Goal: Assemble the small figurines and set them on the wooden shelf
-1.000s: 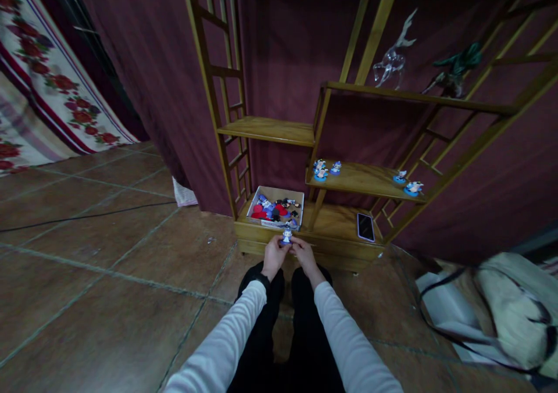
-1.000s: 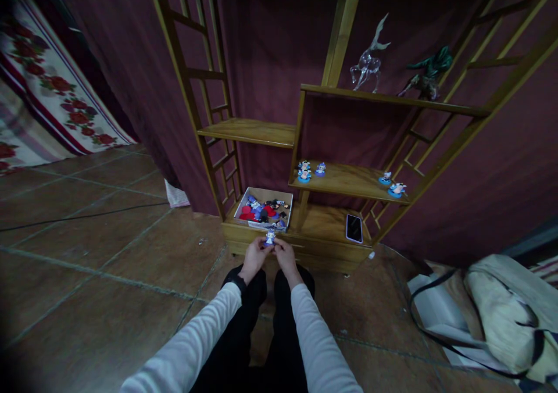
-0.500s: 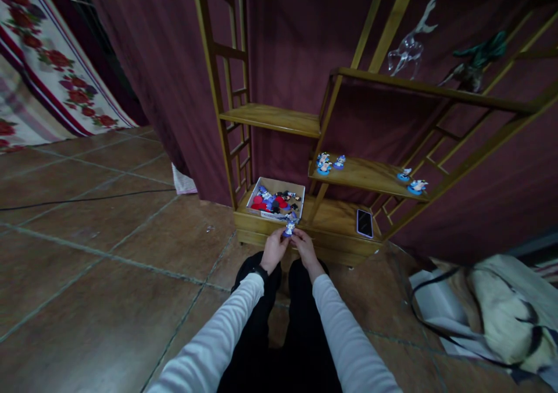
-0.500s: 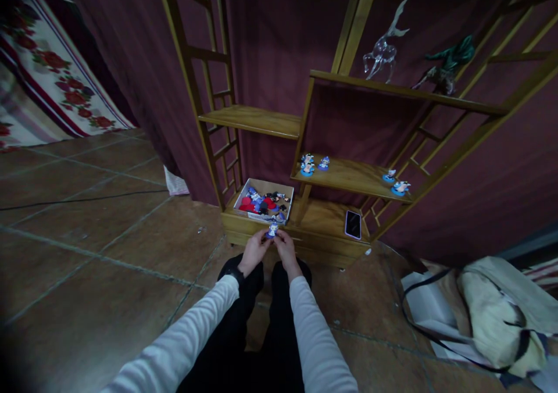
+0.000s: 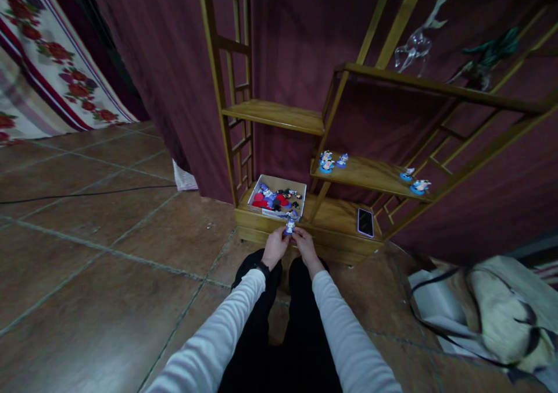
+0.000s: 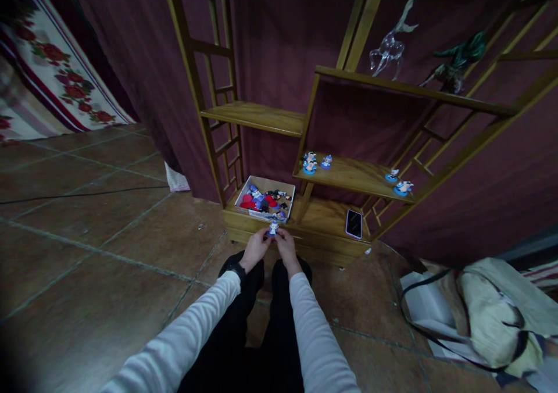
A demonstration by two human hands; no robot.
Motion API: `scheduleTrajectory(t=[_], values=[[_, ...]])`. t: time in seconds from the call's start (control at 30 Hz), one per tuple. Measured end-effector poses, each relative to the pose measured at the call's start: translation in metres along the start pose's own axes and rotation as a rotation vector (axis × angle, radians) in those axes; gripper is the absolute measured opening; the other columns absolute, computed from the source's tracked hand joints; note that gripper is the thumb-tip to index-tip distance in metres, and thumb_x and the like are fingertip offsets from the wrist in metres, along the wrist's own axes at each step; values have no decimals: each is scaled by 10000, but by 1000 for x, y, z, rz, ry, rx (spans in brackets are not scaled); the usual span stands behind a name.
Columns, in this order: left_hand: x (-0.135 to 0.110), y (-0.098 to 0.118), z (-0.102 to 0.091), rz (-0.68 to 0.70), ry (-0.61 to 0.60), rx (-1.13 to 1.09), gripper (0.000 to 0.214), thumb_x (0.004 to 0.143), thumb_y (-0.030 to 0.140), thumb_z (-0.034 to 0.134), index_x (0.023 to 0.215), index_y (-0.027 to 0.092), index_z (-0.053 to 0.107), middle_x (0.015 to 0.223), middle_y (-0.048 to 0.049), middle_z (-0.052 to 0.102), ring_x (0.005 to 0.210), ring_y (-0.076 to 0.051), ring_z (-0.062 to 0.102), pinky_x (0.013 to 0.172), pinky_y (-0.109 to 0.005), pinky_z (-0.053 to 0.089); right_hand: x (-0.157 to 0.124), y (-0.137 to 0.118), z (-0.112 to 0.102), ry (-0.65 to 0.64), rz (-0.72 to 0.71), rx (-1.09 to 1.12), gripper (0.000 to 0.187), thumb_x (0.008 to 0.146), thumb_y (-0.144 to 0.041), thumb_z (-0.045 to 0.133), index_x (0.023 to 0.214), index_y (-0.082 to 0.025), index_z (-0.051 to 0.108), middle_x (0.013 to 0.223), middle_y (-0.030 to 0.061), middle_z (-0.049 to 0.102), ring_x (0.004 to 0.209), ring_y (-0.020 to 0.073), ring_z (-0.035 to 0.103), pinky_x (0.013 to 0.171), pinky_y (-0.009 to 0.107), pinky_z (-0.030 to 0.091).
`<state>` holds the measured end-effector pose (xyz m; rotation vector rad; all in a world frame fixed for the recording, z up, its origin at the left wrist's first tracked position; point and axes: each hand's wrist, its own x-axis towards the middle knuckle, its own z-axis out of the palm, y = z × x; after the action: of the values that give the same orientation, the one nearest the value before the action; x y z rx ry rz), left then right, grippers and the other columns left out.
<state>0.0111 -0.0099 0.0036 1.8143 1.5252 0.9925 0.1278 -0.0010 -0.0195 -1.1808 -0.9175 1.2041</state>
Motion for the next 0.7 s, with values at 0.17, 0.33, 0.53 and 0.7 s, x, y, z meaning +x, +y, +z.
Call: scheduleTrajectory(t=[0.17,0.33,0.53,0.7], values=[[-3,1,1,61,-4,60,382,797,126,510,1173,135,574,1098,-136,646,980,-207,616,899,-324,444,1,-1,-2,23,8,3,255,605,-318,620,816,-183,667,808,11,677,747,164,603,722,295,488],[-4,0,0,100,-5,52,402,775,85,508,1164,153,585,1109,-119,642,1025,-206,597,935,-325,430,4,2,-4,6,-3,-39,297,614,-343,637,859,-177,658,842,18,681,774,166,600,736,289,480],[-3,0,0,114,-17,24,423,742,43,504,1137,156,604,1102,-120,644,1038,-220,591,943,-341,431,9,10,-4,55,-90,-198,268,637,-337,614,849,-175,637,833,13,676,776,163,593,775,297,458],[-3,2,-1,113,-28,19,425,733,34,499,1123,156,616,1093,-120,647,1023,-213,597,944,-330,427,7,7,-2,131,-89,-299,234,644,-334,599,826,-188,614,812,2,672,781,169,597,764,295,455]])
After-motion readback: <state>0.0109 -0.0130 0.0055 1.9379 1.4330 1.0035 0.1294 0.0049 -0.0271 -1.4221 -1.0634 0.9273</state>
